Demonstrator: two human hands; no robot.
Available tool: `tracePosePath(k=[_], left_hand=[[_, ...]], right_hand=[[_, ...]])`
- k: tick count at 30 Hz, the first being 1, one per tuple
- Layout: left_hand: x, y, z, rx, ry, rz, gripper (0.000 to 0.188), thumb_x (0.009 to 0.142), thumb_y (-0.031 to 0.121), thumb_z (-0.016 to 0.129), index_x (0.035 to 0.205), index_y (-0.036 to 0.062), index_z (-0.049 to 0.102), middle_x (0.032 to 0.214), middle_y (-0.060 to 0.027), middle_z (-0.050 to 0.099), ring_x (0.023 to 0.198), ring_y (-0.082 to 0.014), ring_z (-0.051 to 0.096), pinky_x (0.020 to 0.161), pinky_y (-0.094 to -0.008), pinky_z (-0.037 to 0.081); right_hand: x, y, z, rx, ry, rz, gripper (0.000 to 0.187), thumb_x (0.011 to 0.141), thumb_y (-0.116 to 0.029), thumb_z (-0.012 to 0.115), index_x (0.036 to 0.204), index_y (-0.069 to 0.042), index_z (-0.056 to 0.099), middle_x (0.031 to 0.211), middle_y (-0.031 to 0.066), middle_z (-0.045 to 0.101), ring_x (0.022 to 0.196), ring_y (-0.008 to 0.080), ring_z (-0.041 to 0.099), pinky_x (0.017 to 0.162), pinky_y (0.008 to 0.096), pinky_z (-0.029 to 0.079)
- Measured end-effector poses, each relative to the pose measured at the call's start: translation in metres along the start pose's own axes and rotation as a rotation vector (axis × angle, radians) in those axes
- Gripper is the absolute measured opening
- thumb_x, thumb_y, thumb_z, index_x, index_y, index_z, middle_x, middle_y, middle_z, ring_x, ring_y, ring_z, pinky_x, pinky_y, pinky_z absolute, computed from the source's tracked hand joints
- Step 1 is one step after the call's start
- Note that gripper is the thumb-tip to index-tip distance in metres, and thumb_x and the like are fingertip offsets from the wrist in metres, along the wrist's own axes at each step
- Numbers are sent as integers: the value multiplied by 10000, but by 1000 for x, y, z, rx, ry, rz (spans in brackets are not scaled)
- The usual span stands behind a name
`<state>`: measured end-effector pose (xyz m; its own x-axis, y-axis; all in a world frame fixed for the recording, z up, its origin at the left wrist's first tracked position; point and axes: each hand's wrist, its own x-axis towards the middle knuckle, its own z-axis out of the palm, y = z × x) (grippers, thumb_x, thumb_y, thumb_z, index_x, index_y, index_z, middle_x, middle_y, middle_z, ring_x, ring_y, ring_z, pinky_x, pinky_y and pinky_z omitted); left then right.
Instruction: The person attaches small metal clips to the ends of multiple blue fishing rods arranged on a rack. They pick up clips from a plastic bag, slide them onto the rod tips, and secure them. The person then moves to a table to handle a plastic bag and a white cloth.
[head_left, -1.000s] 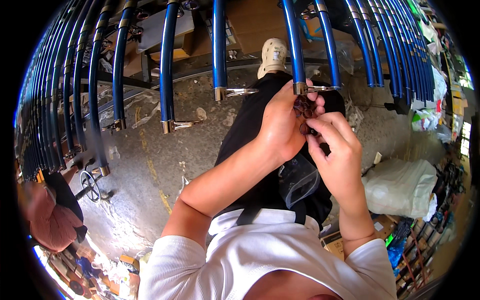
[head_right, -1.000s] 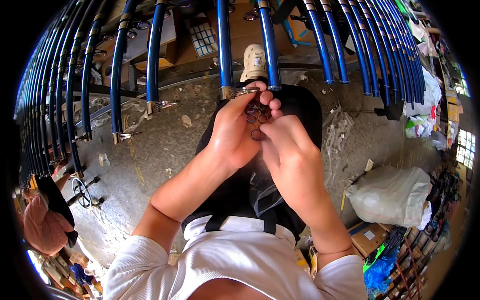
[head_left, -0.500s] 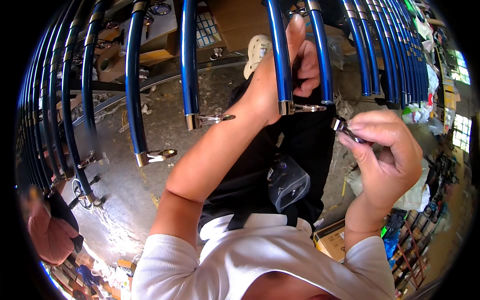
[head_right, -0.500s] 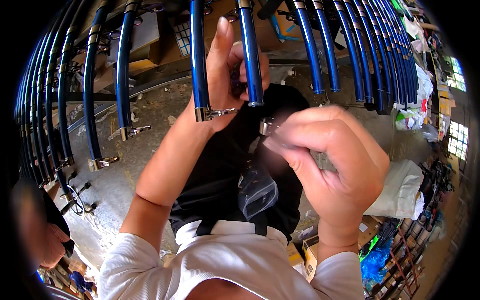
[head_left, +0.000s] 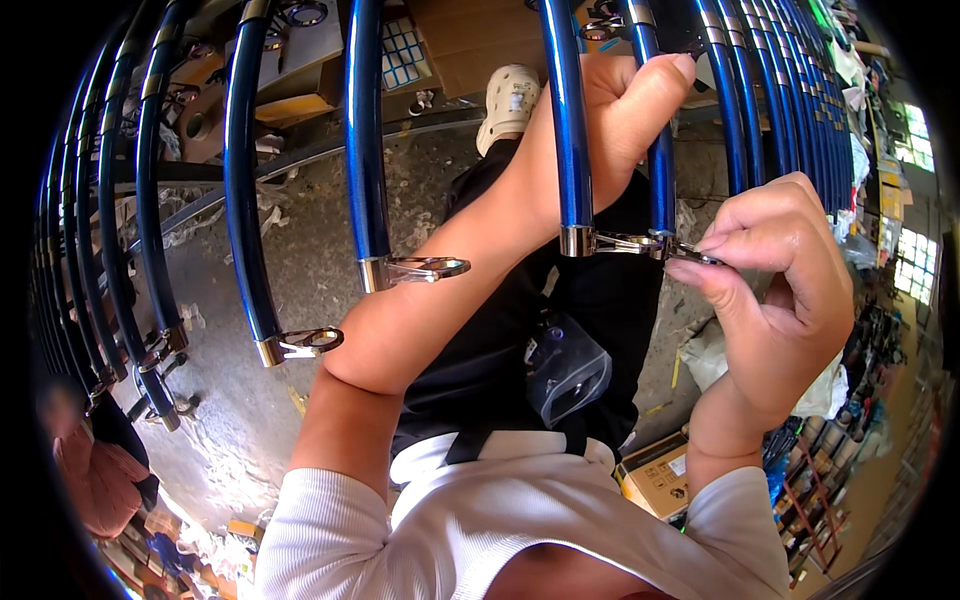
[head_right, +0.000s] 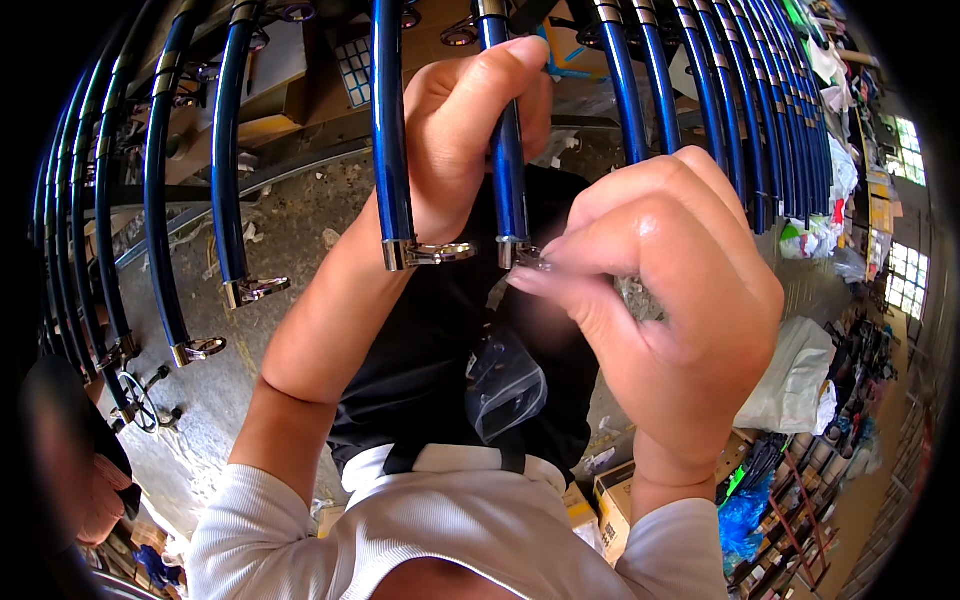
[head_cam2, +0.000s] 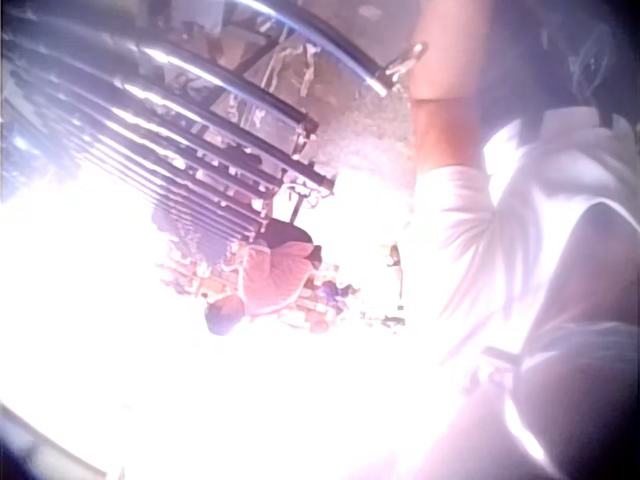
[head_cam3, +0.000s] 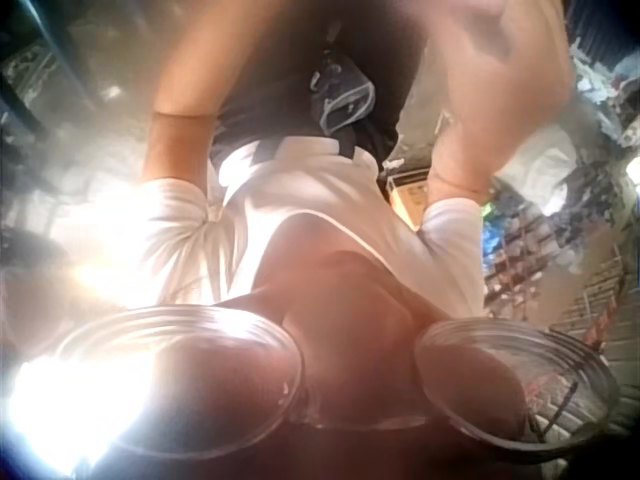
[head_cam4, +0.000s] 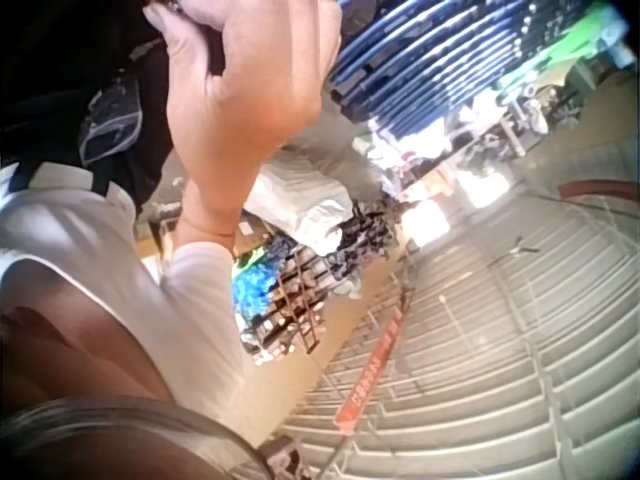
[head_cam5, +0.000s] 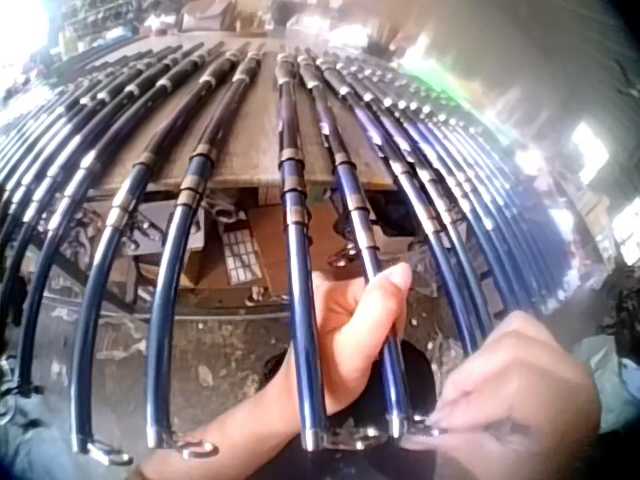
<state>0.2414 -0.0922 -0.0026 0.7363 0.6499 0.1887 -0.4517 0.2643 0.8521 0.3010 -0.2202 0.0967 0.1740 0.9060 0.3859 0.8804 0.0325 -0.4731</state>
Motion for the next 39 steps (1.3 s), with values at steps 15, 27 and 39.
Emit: tracePosePath(k=[15, 27, 39], left_hand=[[-8, -4, 14, -158, 56, -44, 496, 962, 357, 471, 574, 60, 388, 551, -46, 382, 497, -140, 358, 496, -292, 318], [-19, -3, 18, -89, 26, 15, 506, 993, 378, 406, 585, 86, 341, 548, -34, 348, 517, -132, 339, 506, -288, 291], [-32, -27, -1, -552, -22, -321, 622, 983, 637, 279, 695, 100, 405, 668, -18, 378, 576, -141, 364, 503, -262, 277]], right_hand=[[-6, 11, 0, -162, 23, -190, 486, 448, -114, 894, 812, -61, 577, 778, 40, 557, 731, 190, 484, 609, 282, 372], [-10, 14, 12, -126, 191, -124, 540, 475, -128, 934, 851, -77, 549, 785, 3, 506, 681, 115, 417, 591, 239, 331], [-55, 11, 5, 40, 47, -43, 353, 671, -145, 831, 915, -36, 601, 777, 62, 548, 629, 203, 505, 554, 308, 403]])
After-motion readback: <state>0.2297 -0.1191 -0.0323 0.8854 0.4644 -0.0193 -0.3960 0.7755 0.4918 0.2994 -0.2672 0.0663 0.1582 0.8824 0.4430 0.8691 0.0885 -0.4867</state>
